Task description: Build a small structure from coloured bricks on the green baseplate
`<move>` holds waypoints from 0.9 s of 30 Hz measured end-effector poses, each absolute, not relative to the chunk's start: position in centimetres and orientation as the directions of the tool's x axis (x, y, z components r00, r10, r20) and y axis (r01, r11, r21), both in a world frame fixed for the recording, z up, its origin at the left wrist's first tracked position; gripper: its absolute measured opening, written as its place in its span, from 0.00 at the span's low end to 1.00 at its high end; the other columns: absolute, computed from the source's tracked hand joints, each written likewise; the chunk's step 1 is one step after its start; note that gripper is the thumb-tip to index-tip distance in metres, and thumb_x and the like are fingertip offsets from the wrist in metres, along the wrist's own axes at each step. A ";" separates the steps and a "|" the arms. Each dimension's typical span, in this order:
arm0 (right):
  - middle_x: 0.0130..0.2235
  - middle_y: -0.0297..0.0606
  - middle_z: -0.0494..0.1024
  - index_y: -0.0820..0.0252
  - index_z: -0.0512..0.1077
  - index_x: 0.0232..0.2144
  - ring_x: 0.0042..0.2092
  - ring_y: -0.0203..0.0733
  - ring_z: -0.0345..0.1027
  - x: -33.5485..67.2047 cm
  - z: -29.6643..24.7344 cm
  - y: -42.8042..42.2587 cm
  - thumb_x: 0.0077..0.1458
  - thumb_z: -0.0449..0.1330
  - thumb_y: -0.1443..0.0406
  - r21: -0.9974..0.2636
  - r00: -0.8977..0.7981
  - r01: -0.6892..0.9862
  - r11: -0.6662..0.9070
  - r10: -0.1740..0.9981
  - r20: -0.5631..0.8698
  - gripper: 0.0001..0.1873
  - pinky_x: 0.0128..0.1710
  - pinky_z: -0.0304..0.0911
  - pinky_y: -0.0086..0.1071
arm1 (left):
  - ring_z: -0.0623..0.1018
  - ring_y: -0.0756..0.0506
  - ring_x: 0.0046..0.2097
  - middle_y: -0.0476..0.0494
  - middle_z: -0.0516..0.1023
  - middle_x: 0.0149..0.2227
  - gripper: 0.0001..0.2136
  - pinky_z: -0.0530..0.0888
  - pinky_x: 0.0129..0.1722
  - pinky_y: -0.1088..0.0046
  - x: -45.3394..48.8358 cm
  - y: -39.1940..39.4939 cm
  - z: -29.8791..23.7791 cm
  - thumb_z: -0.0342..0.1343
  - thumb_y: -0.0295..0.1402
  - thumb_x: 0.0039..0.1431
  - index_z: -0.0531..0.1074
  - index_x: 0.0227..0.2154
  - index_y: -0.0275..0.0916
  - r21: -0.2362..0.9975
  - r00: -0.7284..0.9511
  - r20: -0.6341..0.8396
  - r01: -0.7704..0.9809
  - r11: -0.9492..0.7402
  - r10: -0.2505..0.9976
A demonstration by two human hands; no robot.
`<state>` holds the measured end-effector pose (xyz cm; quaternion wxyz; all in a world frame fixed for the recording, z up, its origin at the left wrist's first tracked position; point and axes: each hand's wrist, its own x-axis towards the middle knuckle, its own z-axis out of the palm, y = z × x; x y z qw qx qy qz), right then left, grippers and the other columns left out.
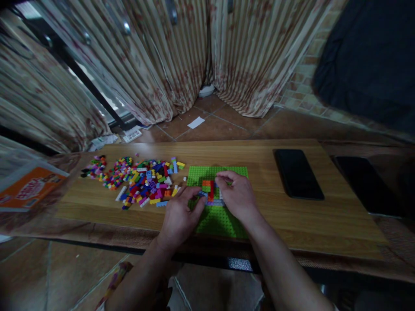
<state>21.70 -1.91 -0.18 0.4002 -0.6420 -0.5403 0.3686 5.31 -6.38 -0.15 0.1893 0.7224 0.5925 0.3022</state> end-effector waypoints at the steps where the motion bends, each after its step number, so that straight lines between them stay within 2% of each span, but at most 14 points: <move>1: 0.35 0.40 0.82 0.59 0.78 0.36 0.35 0.43 0.73 21.7 -0.2 -1.9 0.49 0.59 0.55 -0.912 0.142 0.400 -0.091 0.989 -0.037 0.16 0.37 0.65 0.37 | 0.76 0.45 0.43 0.44 0.76 0.41 0.09 0.73 0.44 0.69 5.5 -6.4 -0.3 0.54 0.34 0.61 0.72 0.43 0.42 0.632 0.106 0.207 0.744 -0.215 0.973; 5: 0.35 0.40 0.82 0.58 0.78 0.35 0.37 0.44 0.74 21.6 -0.2 -1.9 0.50 0.58 0.56 -0.912 0.139 0.402 -0.084 0.990 -0.030 0.16 0.38 0.66 0.37 | 0.76 0.45 0.41 0.45 0.76 0.39 0.11 0.73 0.43 0.67 6.2 -6.3 -1.0 0.57 0.36 0.59 0.71 0.44 0.42 0.655 0.051 0.203 0.735 -0.175 0.978; 13: 0.36 0.42 0.82 0.59 0.78 0.37 0.37 0.45 0.74 21.8 -0.5 -2.0 0.50 0.58 0.56 -0.914 0.115 0.394 -0.096 0.992 -0.054 0.17 0.37 0.67 0.39 | 0.77 0.45 0.41 0.47 0.77 0.37 0.15 0.74 0.42 0.68 6.4 -5.8 -1.5 0.64 0.35 0.53 0.70 0.43 0.41 0.770 -0.034 0.145 0.631 -0.091 0.989; 18: 0.40 0.42 0.81 0.58 0.77 0.39 0.42 0.48 0.75 21.8 -0.5 -2.1 0.47 0.62 0.56 -0.917 0.074 0.392 -0.072 0.996 -0.047 0.18 0.43 0.67 0.42 | 0.78 0.45 0.40 0.46 0.77 0.37 0.16 0.75 0.42 0.67 6.2 -5.7 -1.2 0.64 0.35 0.52 0.70 0.44 0.40 0.807 -0.045 0.110 0.588 -0.063 0.993; 24: 0.45 0.41 0.80 0.56 0.77 0.41 0.45 0.50 0.74 21.6 -0.1 -2.4 0.43 0.64 0.60 -0.894 0.046 0.440 -0.087 0.996 -0.074 0.19 0.47 0.67 0.45 | 0.78 0.45 0.42 0.43 0.79 0.40 0.09 0.74 0.43 0.69 5.7 -5.6 -0.6 0.54 0.32 0.61 0.71 0.43 0.38 0.852 -0.017 0.121 0.515 -0.095 0.993; 27: 0.45 0.40 0.80 0.54 0.76 0.41 0.44 0.50 0.75 21.4 0.1 -2.4 0.42 0.64 0.61 -0.886 0.040 0.454 -0.092 0.996 -0.083 0.20 0.47 0.67 0.46 | 0.78 0.45 0.43 0.42 0.79 0.41 0.09 0.74 0.45 0.69 5.6 -5.3 -0.6 0.50 0.29 0.62 0.71 0.42 0.38 0.859 -0.035 0.099 0.508 -0.067 0.994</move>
